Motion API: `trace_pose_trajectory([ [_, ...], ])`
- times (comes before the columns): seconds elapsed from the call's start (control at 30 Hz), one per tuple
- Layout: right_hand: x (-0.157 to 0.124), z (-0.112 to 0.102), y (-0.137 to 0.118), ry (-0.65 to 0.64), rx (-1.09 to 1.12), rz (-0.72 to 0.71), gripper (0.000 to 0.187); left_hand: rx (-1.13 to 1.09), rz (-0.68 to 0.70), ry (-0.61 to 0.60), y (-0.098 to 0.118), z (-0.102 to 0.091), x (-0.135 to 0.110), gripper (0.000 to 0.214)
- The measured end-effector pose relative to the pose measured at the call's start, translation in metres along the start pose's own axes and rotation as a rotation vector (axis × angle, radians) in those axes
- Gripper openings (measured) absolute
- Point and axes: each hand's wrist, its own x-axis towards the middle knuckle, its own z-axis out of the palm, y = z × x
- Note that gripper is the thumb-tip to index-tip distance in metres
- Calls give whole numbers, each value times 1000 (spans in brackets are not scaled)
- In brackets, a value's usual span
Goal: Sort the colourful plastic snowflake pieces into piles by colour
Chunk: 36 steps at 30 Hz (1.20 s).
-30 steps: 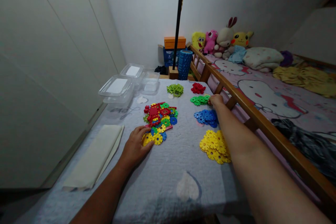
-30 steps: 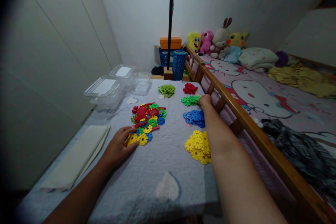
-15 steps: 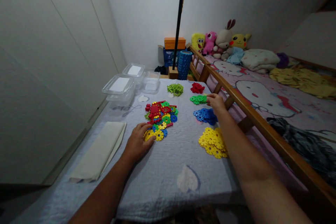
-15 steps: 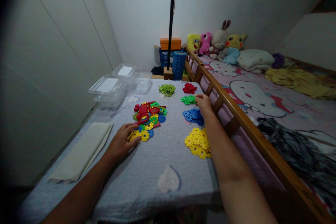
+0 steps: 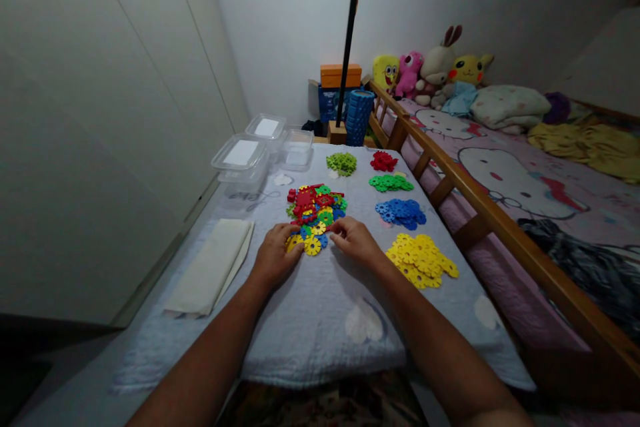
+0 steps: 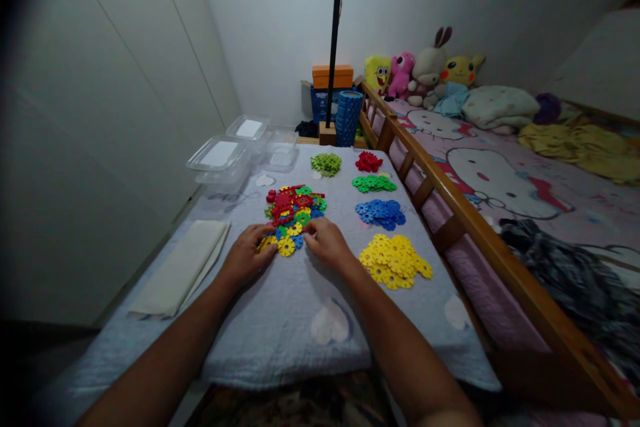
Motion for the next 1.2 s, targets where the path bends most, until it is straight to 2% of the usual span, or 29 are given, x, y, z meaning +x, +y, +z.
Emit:
trace_pose_trajectory([
  [0.13,-6,25,-3,0,-163,-39,12,-19,-8,-1,1,-1,1,33],
  [0.27,-9,37,-1,34,-221,-42,26,-42,-19,12,3,-4,2,32],
  [0.47,-5,35,1,18,-130,-27,30,-68,-54,15,7,-7,2,32],
  [0.73,-5,29,7,38,149,47,19,-50,-71,7,8,-7,2,33],
  [0.87,-4,27,10,87,213,44,9,-45,-62,-4,6,-7,2,32],
  [0.97,-1,18,13,170,220,33,8,-51,-68,-10,6,-7,2,33],
  [1.03,1,3,18,246,211,47,10,-54,-74,-15,6,-8,2,33],
  [1.1,2,-17,25,340,173,99,11,-55,-74,-15,6,-7,2,33],
  [1.2,3,-53,42,508,49,255,13,-51,-70,-8,6,-7,2,33],
])
